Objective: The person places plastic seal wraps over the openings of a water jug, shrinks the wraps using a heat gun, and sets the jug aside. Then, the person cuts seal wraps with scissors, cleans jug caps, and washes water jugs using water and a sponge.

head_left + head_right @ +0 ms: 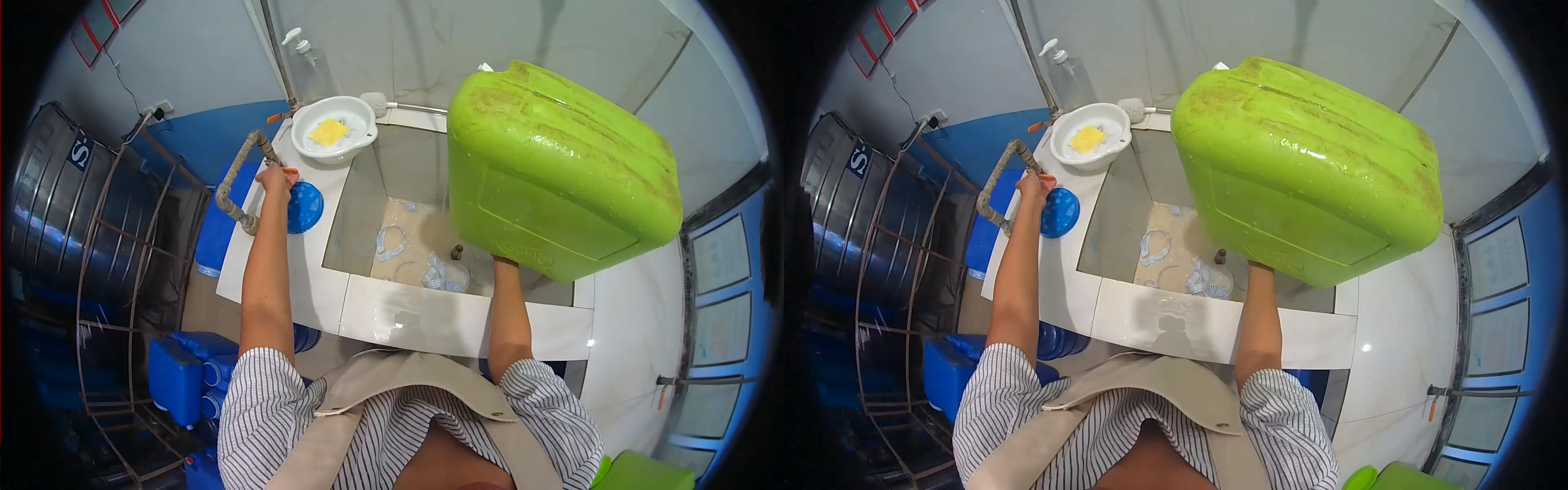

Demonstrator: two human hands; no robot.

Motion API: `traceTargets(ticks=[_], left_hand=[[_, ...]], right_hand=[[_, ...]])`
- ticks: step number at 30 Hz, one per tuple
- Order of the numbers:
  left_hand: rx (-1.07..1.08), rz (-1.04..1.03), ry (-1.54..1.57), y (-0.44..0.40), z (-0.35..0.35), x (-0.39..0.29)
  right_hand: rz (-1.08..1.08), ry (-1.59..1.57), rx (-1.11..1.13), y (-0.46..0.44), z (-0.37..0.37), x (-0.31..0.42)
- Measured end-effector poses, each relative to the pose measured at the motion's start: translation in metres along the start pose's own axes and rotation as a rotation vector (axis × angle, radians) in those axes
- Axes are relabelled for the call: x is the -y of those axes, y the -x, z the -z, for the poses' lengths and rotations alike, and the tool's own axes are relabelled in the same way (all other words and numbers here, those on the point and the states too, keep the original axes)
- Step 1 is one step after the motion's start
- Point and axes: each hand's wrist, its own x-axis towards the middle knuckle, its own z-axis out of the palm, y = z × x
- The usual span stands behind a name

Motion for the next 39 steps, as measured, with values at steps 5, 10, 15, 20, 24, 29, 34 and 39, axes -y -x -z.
traceTargets(ticks=[5, 10, 15, 20, 24, 29, 34, 39], left_hand=[[0.119, 0.128, -0.143, -0.032, 0.004, -0.006], [0.22, 0.293, 0.033, -0.051, 0.018, -0.006], [0.131, 0.13, -0.191, -0.036, 0.016, 0.002], [0.206, 0.475, 0.651, -0.096, 0.042, -0.027], [0.183, 0.568, 1.174, -0.102, 0.044, -0.035], [0.176, 0.347, 0.957, -0.088, 0.031, -0.026], [-0.05, 0.025, 0.095, -0.012, 0.007, -0.034], [-0.107, -0.44, -0.316, -0.001, 0.002, -0.029]], right_hand=[[0.005, -0.011, -0.006, -0.003, -0.001, 0.0], [0.008, 0.005, -0.011, -0.002, 0.005, 0.0], [0.006, 0.007, -0.017, -0.001, 0.005, 0.002], [-0.005, 0.004, -0.018, 0.004, 0.007, 0.002], [-0.015, 0.017, -0.008, 0.006, 0.007, 0.002], [-0.024, 0.014, 0.003, 0.005, 0.005, 0.003], [-0.026, 0.015, 0.026, 0.001, 0.001, 0.006], [-0.033, 0.007, 0.039, -0.001, -0.003, 0.007]])
